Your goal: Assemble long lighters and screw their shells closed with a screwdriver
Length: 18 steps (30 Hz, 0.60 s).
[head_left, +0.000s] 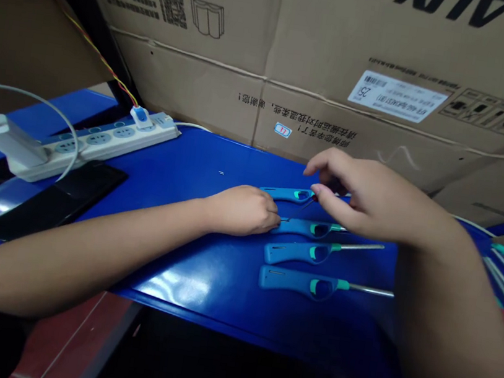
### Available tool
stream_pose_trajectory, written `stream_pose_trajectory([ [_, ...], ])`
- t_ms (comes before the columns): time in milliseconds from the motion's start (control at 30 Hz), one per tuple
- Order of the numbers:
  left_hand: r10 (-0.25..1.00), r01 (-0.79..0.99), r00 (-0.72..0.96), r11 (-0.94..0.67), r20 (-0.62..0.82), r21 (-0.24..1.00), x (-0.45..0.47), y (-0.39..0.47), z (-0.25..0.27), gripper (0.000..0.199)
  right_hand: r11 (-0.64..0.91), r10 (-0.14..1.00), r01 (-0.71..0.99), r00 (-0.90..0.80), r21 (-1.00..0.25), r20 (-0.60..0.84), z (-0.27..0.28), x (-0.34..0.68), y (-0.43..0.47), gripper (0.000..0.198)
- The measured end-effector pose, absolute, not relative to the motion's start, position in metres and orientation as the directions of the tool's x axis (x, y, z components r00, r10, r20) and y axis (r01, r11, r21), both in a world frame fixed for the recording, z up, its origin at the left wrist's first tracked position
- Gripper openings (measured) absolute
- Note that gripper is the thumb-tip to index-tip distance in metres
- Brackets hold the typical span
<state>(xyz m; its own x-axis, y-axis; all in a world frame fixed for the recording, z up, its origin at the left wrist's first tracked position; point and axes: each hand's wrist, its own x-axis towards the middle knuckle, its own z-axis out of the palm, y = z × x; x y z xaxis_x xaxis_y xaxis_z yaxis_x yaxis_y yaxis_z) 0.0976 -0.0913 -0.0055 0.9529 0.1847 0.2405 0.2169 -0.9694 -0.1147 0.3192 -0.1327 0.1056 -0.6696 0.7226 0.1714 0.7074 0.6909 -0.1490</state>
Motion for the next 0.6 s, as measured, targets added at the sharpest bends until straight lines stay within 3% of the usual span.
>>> stream_pose_trajectory([
  [267,0.209,0.233,0.955,-0.968,0.212,-0.097,0.094,-0.090,-0.001,0.022,0.736,0.677,0.668,-0.727,-0.109,0.119,0.092,0.308,-0.129,0.026],
  [600,0.134,0.179,0.959,-0.969,0.250,-0.167,0.090,-0.083,-0.006,0.018,0.753,0.658,0.647,-0.741,-0.122,0.133,0.087,0.307,-0.127,0.027],
])
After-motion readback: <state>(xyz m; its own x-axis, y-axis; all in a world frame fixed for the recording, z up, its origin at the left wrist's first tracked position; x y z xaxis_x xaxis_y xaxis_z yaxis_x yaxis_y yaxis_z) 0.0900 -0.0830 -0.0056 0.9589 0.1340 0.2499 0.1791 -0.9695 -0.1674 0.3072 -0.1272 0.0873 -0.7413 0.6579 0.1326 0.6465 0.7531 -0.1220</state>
